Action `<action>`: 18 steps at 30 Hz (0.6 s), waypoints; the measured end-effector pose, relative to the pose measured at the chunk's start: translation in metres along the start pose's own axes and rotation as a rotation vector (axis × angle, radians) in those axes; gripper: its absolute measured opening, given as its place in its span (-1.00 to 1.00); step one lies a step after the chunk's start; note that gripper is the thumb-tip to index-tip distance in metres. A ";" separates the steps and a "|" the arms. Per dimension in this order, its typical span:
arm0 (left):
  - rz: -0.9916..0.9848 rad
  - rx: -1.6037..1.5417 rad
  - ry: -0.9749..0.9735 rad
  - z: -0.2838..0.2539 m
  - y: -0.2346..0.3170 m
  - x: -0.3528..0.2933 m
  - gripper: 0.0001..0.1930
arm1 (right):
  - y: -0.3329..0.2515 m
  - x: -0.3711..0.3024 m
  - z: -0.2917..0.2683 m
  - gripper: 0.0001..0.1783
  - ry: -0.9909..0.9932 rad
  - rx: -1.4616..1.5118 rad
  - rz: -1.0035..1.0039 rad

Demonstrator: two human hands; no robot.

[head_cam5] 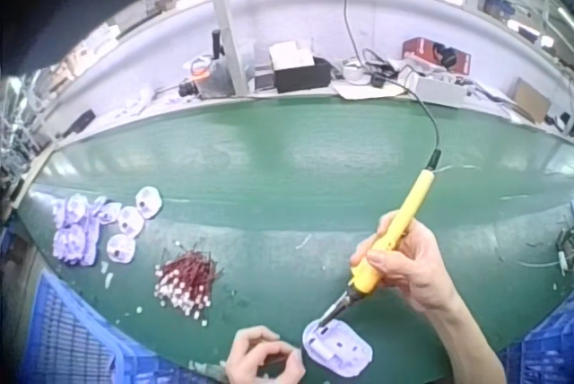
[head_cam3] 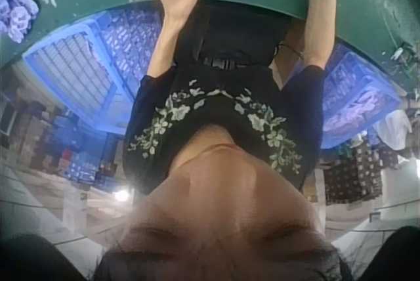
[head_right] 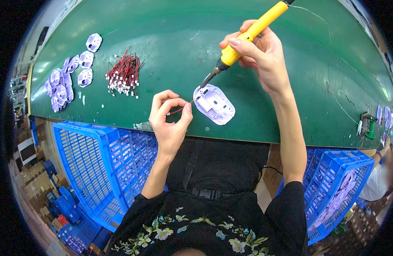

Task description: Soldering wires to components on an electronics assembly line.

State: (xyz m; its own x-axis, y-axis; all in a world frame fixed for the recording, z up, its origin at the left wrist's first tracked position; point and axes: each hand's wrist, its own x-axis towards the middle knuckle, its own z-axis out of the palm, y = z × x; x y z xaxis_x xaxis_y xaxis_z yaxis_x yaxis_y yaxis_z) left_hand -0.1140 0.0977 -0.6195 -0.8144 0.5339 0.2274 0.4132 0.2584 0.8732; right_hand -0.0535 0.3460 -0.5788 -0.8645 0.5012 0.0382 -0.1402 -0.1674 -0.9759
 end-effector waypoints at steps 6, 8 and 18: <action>-0.027 0.046 0.010 0.004 0.001 0.001 -0.89 | 0.008 -0.001 -0.001 -0.63 0.030 0.038 0.071; -0.006 0.063 -0.003 0.002 0.000 0.003 -0.89 | 0.009 -0.002 0.000 -0.63 0.038 0.033 0.082; -0.031 0.083 -0.046 0.004 0.002 0.007 -0.89 | 0.015 -0.004 0.003 -0.55 0.011 0.005 0.120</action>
State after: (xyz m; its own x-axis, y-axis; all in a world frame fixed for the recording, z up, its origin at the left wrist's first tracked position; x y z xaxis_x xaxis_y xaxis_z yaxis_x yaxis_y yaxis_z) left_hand -0.1173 0.1046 -0.6180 -0.8088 0.5602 0.1791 0.4219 0.3404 0.8403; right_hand -0.0536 0.3386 -0.5926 -0.8698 0.4867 -0.0814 -0.0384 -0.2312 -0.9721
